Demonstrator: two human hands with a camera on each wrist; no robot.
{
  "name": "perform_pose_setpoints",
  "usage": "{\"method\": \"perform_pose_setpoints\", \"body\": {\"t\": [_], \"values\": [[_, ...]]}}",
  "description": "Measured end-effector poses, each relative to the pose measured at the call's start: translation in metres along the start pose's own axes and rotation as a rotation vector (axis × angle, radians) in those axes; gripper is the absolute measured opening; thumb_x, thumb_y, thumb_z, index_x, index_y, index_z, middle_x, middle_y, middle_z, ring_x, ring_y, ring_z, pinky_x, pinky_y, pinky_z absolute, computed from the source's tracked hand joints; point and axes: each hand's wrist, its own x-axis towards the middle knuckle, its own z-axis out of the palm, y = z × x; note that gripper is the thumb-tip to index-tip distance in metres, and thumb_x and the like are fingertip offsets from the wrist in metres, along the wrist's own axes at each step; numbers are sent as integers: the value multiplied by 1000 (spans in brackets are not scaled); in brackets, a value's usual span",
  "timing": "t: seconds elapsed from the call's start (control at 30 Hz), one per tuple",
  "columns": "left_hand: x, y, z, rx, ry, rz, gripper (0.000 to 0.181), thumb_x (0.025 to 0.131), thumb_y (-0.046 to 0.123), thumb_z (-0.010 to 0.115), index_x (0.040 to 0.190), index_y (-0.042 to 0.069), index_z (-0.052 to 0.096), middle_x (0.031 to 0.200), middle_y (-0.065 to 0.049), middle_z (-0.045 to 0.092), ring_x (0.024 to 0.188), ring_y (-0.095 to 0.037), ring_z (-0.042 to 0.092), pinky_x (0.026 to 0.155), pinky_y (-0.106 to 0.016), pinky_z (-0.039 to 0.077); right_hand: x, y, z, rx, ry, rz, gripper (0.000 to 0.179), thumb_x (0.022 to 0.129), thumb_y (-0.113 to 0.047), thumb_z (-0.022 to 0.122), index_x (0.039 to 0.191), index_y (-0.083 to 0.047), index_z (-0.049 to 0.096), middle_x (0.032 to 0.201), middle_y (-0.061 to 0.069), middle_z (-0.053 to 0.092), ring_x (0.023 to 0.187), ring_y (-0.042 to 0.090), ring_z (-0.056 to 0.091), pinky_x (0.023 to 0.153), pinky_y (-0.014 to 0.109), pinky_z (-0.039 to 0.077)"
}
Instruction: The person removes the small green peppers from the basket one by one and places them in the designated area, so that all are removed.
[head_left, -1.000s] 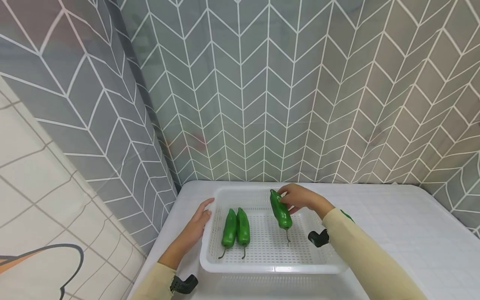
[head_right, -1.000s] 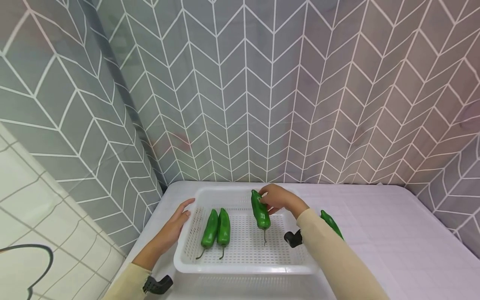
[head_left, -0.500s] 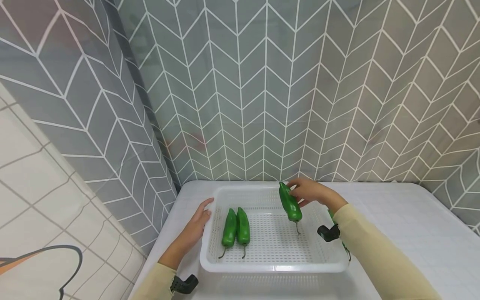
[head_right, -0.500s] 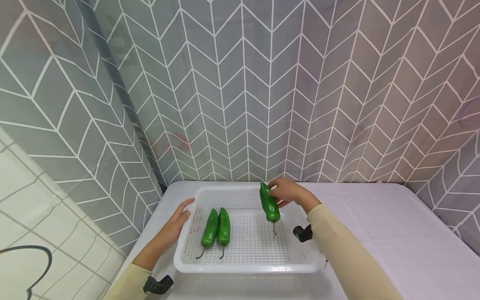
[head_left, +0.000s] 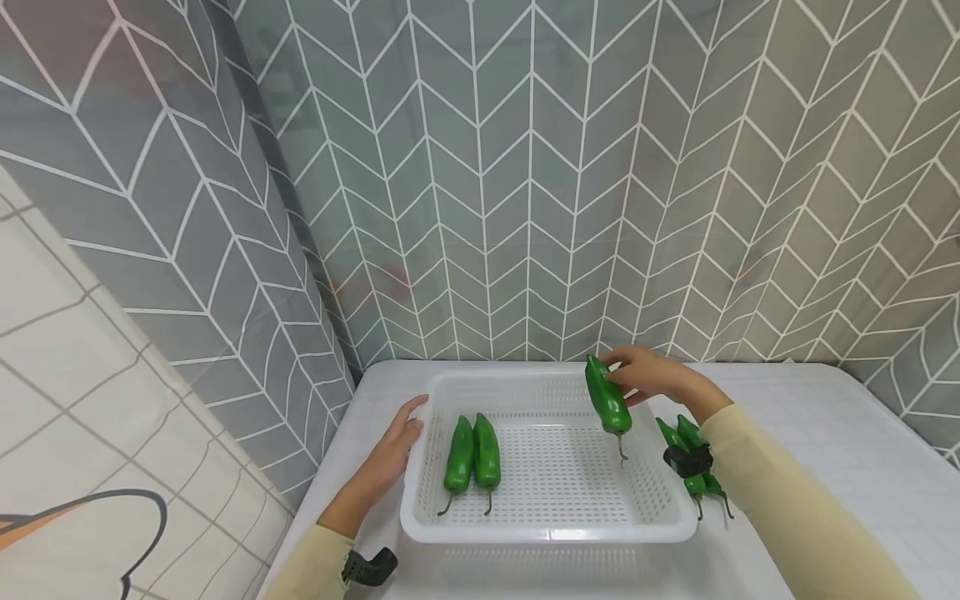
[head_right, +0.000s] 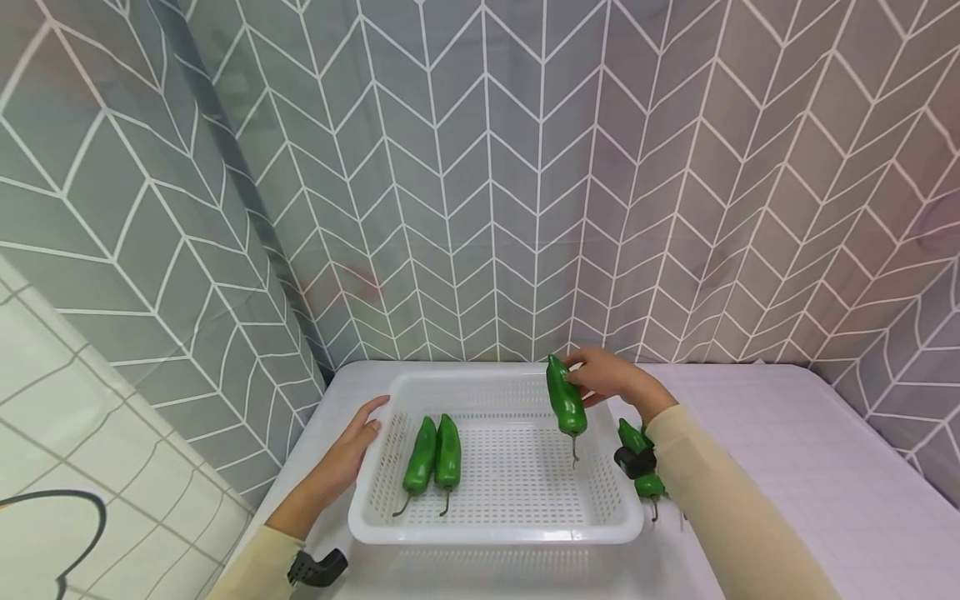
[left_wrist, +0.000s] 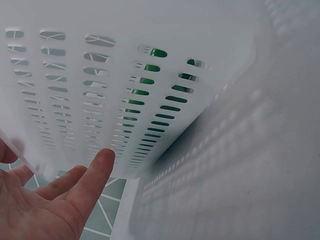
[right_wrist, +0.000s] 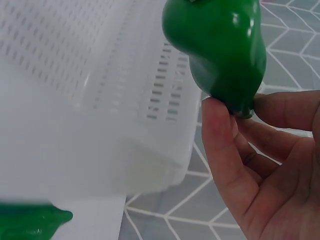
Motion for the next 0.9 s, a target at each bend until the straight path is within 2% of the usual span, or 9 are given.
{"method": "perform_pose_setpoints", "body": {"t": [0.13, 0.27, 0.6, 0.9], "values": [[0, 0, 0, -6, 8, -5, 48, 113, 31, 30, 160, 23, 21, 156, -19, 39, 133, -38, 52, 100, -44, 52, -5, 3, -8, -5, 20, 13, 49, 103, -9, 51, 143, 17, 40, 124, 31, 59, 98, 31, 69, 80, 44, 61], [0, 0, 1, -8, 11, -12, 48, 113, 31, 30, 160, 24, 22, 156, -19, 40, 131, -38, 54, 98, -43, 54, -10, 6, -15, -19, 42, 20, 49, 103, -9, 51, 142, 17, 41, 126, 33, 58, 99, 31, 69, 81, 45, 61], [-1, 2, 2, 0, 19, -9, 48, 113, 31, 29, 160, 25, 22, 156, -18, 40, 131, -39, 53, 98, -45, 54, -22, 21, -29, -31, 55, 7, 46, 103, -7, 50, 140, 20, 42, 113, 24, 66, 94, 28, 70, 78, 43, 62], [-3, 4, 3, -2, 12, -6, 48, 113, 31, 29, 160, 24, 21, 158, -18, 38, 136, -39, 49, 103, -46, 50, -35, 38, -42, -7, 59, 58, 48, 103, -6, 49, 141, 21, 39, 111, 22, 66, 90, 25, 70, 76, 42, 62]]}}
